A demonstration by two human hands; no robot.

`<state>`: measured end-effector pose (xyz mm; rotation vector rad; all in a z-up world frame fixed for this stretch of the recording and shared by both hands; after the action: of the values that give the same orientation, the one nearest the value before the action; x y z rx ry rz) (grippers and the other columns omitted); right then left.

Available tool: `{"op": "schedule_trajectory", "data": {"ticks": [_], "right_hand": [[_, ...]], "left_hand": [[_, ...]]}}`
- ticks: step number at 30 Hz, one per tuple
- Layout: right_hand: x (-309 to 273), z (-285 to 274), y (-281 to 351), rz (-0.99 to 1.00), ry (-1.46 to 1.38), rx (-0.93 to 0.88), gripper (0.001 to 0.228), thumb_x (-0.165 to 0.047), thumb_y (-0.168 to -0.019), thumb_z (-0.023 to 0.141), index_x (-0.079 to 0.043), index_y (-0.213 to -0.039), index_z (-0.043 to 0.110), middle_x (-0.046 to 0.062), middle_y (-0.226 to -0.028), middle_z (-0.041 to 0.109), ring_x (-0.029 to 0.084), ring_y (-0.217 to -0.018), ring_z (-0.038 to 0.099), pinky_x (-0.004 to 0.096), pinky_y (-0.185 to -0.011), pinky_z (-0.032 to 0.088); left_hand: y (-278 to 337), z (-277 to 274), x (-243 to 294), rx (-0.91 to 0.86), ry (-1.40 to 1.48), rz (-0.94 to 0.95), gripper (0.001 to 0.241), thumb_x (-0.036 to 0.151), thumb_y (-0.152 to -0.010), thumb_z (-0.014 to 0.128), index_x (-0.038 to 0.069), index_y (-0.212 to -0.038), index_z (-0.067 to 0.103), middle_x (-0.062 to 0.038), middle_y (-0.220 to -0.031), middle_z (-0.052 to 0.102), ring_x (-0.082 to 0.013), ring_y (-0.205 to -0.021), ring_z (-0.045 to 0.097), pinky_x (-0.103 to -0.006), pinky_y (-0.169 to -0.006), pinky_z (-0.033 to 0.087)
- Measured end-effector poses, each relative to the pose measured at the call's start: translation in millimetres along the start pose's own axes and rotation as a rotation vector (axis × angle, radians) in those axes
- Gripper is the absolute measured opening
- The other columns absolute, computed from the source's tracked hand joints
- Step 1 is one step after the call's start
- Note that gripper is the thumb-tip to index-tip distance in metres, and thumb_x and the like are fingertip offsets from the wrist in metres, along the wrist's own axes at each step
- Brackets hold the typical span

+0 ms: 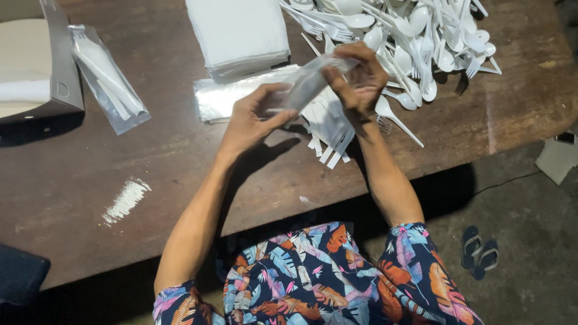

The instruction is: Wrapping plastic forks and spoons in napkins and inserting them into small plastic bags.

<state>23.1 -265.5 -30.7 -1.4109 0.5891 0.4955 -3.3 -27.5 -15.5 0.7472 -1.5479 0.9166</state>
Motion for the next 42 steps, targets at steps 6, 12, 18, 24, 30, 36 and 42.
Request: {"op": "schedule_trajectory", "data": {"ticks": [6, 12, 18, 24, 30, 36, 42], "right_hand": [[-13.6, 1.3, -1.0, -0.123, 0.098, -0.116, 0.034, -0.006, -0.091, 0.082, -0.007, -0.120, 0.063, 0.009, -0.106, 0.069, 0.021, -0.094, 0.066, 0.034, -0.086, 0.060], [-27.6, 6.5, -13.5, -0.179, 0.094, -0.267, 0.020, -0.005, -0.094, 0.081, -0.003, -0.110, 0.068, 0.014, -0.102, 0.073, 0.026, -0.091, 0.072, 0.035, -0.083, 0.061], [-35.2, 6.7, -24.4, -0.267, 0.097, -0.295, 0.027, -0.004, -0.092, 0.084, -0.004, -0.113, 0.067, 0.013, -0.102, 0.074, 0.026, -0.085, 0.072, 0.036, -0.078, 0.057], [-35.4, 13.1, -20.3, -0.013, 0.091, -0.364, 0.032, 0.000, -0.092, 0.085, 0.000, -0.118, 0.068, 0.015, -0.109, 0.073, 0.025, -0.094, 0.070, 0.033, -0.087, 0.062], [-40.4, 20.9, -18.9, 0.397, -0.040, -0.378, 0.051, -0.024, -0.095, 0.080, -0.010, -0.138, 0.057, 0.015, -0.127, 0.063, 0.024, -0.109, 0.068, 0.034, -0.097, 0.065], [-34.0, 20.6, -16.5, 0.644, -0.146, -0.310, 0.040, -0.012, -0.095, 0.078, -0.006, -0.131, 0.064, 0.010, -0.119, 0.071, 0.021, -0.106, 0.071, 0.029, -0.094, 0.065], [-28.9, 22.7, -16.4, 0.525, -0.063, -0.163, 0.016, -0.018, -0.096, 0.076, -0.008, -0.105, 0.068, 0.004, -0.099, 0.067, 0.018, -0.089, 0.067, 0.034, -0.083, 0.068]], "left_hand": [[0.4, 1.4, 2.7, -0.021, -0.144, 0.075, 0.049, 0.019, -0.091, 0.079, 0.010, -0.134, 0.056, -0.014, -0.124, 0.073, -0.0245, -0.111, 0.075, -0.0362, -0.097, 0.064], [-0.3, 1.7, 4.9, -0.009, -0.153, 0.034, 0.054, 0.032, -0.086, 0.079, 0.011, -0.132, 0.059, -0.010, -0.121, 0.074, -0.0242, -0.107, 0.074, -0.0368, -0.093, 0.063], [-0.2, -0.8, -4.8, -0.012, -0.080, 0.126, 0.039, 0.032, -0.094, 0.072, 0.012, -0.127, 0.063, -0.006, -0.117, 0.074, -0.0195, -0.104, 0.071, -0.0296, -0.086, 0.061], [0.1, 1.3, 1.0, 0.086, -0.063, 0.225, 0.021, 0.016, -0.097, 0.075, 0.007, -0.114, 0.068, -0.003, -0.105, 0.075, -0.0127, -0.093, 0.072, -0.0267, -0.087, 0.060], [0.2, 2.3, -5.5, 0.159, -0.006, 0.180, 0.012, 0.007, -0.098, 0.070, 0.006, -0.110, 0.071, -0.004, -0.101, 0.077, -0.0098, -0.091, 0.073, -0.0217, -0.085, 0.059], [1.2, -1.4, -1.6, 0.135, -0.024, 0.158, 0.015, 0.010, -0.098, 0.071, 0.008, -0.113, 0.072, -0.005, -0.104, 0.078, -0.0114, -0.090, 0.074, -0.0238, -0.083, 0.061], [1.1, 0.0, 7.9, 0.064, -0.010, 0.038, 0.041, 0.025, -0.088, 0.080, 0.008, -0.123, 0.065, -0.009, -0.117, 0.075, -0.0175, -0.098, 0.076, -0.0288, -0.084, 0.065]]}}
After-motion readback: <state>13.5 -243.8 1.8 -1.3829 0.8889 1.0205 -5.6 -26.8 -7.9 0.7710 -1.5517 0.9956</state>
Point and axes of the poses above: each hand's wrist, its own y-axis away from the middle knuckle, its own z-axis out of the palm, x = y × z, the point moved 1 cm from there along -y, towards the middle knuckle
